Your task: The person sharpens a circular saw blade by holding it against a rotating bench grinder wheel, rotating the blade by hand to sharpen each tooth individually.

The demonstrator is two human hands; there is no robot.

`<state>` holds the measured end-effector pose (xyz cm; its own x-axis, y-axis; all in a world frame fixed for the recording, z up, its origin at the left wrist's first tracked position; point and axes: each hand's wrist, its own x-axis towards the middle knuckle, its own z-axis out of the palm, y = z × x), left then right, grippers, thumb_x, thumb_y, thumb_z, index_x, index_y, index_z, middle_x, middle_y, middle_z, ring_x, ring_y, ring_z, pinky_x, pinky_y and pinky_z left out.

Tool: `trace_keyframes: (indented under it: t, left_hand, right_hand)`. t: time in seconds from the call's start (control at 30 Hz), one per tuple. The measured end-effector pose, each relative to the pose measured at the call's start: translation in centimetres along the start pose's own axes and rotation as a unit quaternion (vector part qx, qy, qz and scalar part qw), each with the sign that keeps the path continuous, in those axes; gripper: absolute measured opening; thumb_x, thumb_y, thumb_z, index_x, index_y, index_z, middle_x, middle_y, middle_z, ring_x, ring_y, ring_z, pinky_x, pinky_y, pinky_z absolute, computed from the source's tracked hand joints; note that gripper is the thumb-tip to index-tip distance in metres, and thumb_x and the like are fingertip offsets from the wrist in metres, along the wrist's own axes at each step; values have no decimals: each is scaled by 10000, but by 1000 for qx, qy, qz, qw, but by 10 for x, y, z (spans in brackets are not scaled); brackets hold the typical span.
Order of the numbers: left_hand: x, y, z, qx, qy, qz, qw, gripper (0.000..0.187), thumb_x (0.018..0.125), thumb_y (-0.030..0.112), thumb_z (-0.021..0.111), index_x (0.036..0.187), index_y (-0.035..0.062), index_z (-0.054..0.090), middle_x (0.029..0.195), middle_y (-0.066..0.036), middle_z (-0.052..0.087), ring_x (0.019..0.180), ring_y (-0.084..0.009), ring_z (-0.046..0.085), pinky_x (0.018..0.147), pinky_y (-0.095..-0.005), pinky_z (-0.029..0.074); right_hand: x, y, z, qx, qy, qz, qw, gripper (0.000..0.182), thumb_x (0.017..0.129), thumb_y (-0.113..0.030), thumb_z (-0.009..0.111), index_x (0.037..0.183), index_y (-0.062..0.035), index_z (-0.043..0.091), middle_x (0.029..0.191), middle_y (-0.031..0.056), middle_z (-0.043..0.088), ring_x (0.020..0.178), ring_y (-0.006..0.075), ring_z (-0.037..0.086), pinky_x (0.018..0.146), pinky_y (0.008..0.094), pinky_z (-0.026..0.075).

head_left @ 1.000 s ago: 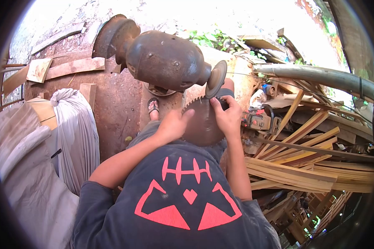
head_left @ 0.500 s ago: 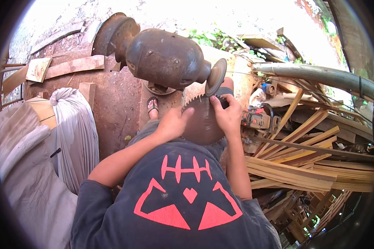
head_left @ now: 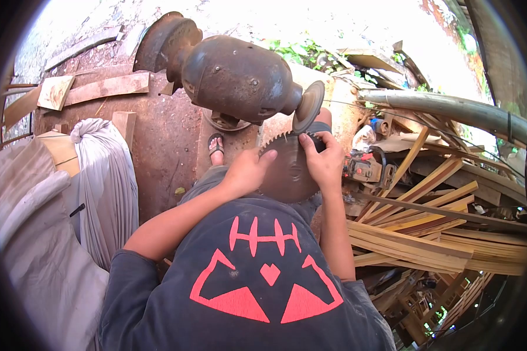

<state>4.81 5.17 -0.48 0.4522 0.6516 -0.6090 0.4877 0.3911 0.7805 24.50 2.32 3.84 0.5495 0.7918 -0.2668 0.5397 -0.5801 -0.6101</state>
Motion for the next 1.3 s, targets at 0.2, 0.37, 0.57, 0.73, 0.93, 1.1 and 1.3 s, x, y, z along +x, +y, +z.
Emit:
trace_keyframes:
  t: [0.2, 0.37, 0.57, 0.73, 0.93, 1.1, 1.3]
  left_hand:
    - [1, -1, 1, 0, -2, -7, 1000, 584, 1060, 489, 585, 1092, -88, 670, 809, -233, 688, 829, -337, 688, 793, -470, 512]
    - [3, -6, 5, 2, 13, 10, 1000, 574, 1059, 482, 590, 1105, -84, 672, 809, -229, 690, 821, -338, 690, 782, -464, 513]
    - [3, -2, 3, -4, 7, -3, 1000, 568, 1059, 472, 592, 1104, -88, 673, 797, -228, 685, 814, -343, 687, 781, -465, 510]
    - [3, -1, 2, -3, 2, -2, 1000, 566, 1061, 464, 590, 1110, -94, 670, 811, -233, 690, 829, -354, 688, 791, -468, 510]
    - [2, -2, 5, -14, 25, 20, 999, 568, 1060, 463, 593, 1069, -99, 667, 806, -250, 690, 831, -382, 691, 799, -481, 510]
    - [-1, 5, 1, 0, 10, -1, 1000, 577, 1056, 473, 597, 1049, -101, 661, 798, -263, 681, 820, -391, 689, 790, -489, 511]
    - [-2, 5, 1, -4, 14, 3, 1000, 582, 1057, 475, 594, 1008, -102, 657, 777, -264, 668, 804, -395, 678, 787, -492, 508]
  right_hand:
    - [1, 1, 0, -5, 0, -4, 1000, 423, 875, -386, 818, 961, 21, 743, 855, 240, 735, 812, 392, 726, 765, 453, 549]
    - [4, 3, 0, -2, 0, -10, 1000, 416, 876, -381, 817, 949, 21, 740, 847, 245, 730, 800, 392, 721, 753, 454, 545]
    - [4, -1, -1, 1, -1, -6, 1000, 420, 875, -384, 817, 942, 23, 736, 829, 241, 721, 786, 387, 716, 739, 452, 540]
    - [5, 4, 1, -2, 2, -15, 1000, 419, 874, -380, 817, 941, 25, 736, 831, 238, 721, 781, 384, 715, 736, 447, 540]
    - [3, 3, 1, 7, 4, -20, 1000, 418, 875, -375, 816, 964, 27, 745, 847, 231, 734, 792, 380, 722, 747, 440, 547]
    - [3, 3, 2, 7, -1, -8, 1000, 413, 878, -373, 814, 982, 22, 754, 860, 226, 744, 811, 377, 731, 766, 436, 553]
    - [2, 3, 1, 1, 1, -7, 1000, 414, 878, -379, 812, 983, 18, 755, 874, 224, 748, 828, 376, 733, 782, 439, 555]
